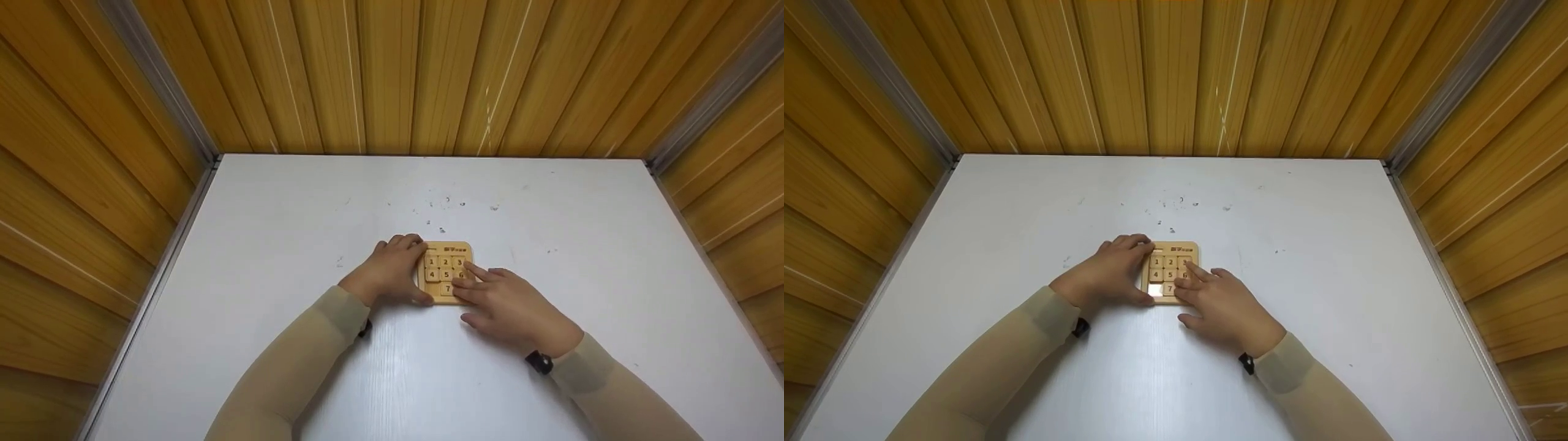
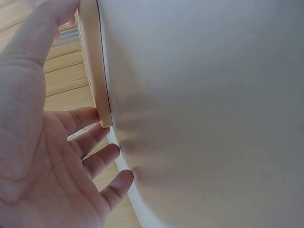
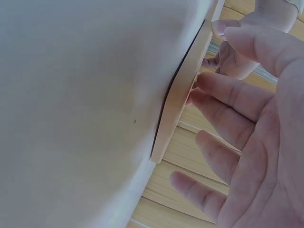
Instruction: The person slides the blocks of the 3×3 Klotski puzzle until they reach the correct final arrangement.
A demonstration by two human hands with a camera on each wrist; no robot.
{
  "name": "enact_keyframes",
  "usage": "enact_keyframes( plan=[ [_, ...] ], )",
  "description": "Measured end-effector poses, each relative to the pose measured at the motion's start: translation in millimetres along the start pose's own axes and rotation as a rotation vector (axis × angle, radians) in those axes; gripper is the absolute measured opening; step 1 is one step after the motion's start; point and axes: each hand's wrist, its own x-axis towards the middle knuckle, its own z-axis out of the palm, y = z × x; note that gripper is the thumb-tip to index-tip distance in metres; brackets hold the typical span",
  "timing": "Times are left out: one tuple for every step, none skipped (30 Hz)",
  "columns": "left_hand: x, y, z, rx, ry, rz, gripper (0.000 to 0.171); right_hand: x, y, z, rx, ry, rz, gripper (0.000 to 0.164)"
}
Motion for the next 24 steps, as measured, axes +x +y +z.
enact_keyframes(
  plan=[
    [-0.1,0.1,-0.1,-0.002,-0.002,0.0,0.121,-0.4,-0.2,0.4,0.001,-0.001,-0.002,0.053],
    [-0.3,0.1,-0.1,-0.004,-0.003,0.0,0.121,-0.6,-0.5,0.7,0.003,0.0,-0.004,0.053],
    [-0.5,0.0,0.0,-0.006,-0.004,0.001,0.121,-0.8,-0.8,1.1,0.006,0.001,-0.006,0.052],
    [-0.6,0.1,0.0,-0.006,-0.003,0.001,0.121,-0.7,-1.0,1.4,0.008,0.001,-0.008,0.052],
    [-0.6,0.0,0.1,-0.006,-0.003,0.002,0.121,-0.5,-1.4,1.6,0.009,0.002,-0.008,0.052],
    [-0.7,0.0,0.2,-0.004,-0.003,0.003,0.121,-0.2,-1.7,1.9,0.01,0.003,-0.008,0.052],
    [-0.8,0.0,0.2,-0.002,-0.003,0.003,0.121,0.0,-2.0,2.1,0.011,0.003,-0.007,0.051],
    [-0.9,0.1,0.3,-0.001,-0.002,0.004,0.121,0.2,-2.4,2.0,0.012,0.004,-0.008,0.051],
    [-1.1,0.2,0.3,0.001,0.0,0.004,0.121,0.3,-2.8,1.9,0.012,0.004,-0.009,0.051],
    [-1.2,0.4,0.2,0.002,0.001,0.004,0.121,0.4,-3.3,1.7,0.013,0.005,-0.01,0.051],
    [-1.4,0.5,0.1,0.002,0.003,0.005,0.121,0.6,-3.8,1.4,0.014,0.005,-0.011,0.051],
    [-1.5,0.7,0.0,0.002,0.005,0.004,0.121,0.7,-4.4,1.1,0.014,0.006,-0.012,0.051],
    [-1.7,0.9,-0.2,0.003,0.007,0.005,0.12,0.9,-4.8,0.9,0.011,0.007,-0.013,0.051],
    [-1.7,1.0,-0.4,0.003,0.009,0.006,0.12,1.1,-5.3,0.7,0.009,0.008,-0.016,0.051],
    [-1.7,1.1,-0.6,0.005,0.01,0.007,0.12,1.3,-5.7,0.8,0.005,0.01,-0.018,0.05],
    [-1.7,1.2,-0.7,0.005,0.01,0.009,0.12,1.5,-6.0,1.0,0.001,0.011,-0.019,0.05],
    [-1.6,1.2,-0.8,0.006,0.009,0.009,0.12,1.7,-6.3,1.2,-0.002,0.013,-0.022,0.05],
    [-1.5,1.2,-0.8,0.005,0.008,0.01,0.119,1.8,-6.5,1.5,-0.007,0.014,-0.025,0.05],
    [-1.4,1.1,-0.9,0.005,0.007,0.009,0.12,2.0,-6.7,1.6,-0.01,0.014,-0.027,0.05],
    [-1.2,0.9,-1.1,0.004,0.007,0.008,0.119,2.2,-7.1,1.6,-0.012,0.015,-0.029,0.051],
    [-1.0,0.8,-1.1,0.004,0.007,0.008,0.119,2.5,-7.3,1.8,-0.014,0.016,-0.031,0.051],
    [-0.8,0.7,-1.2,0.003,0.006,0.006,0.119,2.7,-7.6,1.8,-0.019,0.016,-0.033,0.051],
    [-0.5,0.5,-1.1,0.003,0.005,0.005,0.119,3.1,-8.0,1.6,-0.023,0.016,-0.036,0.052],
    [-0.2,0.4,-1.1,0.002,0.004,0.004,0.12,3.5,-8.4,1.7,-0.028,0.015,-0.038,0.052]
  ],
)
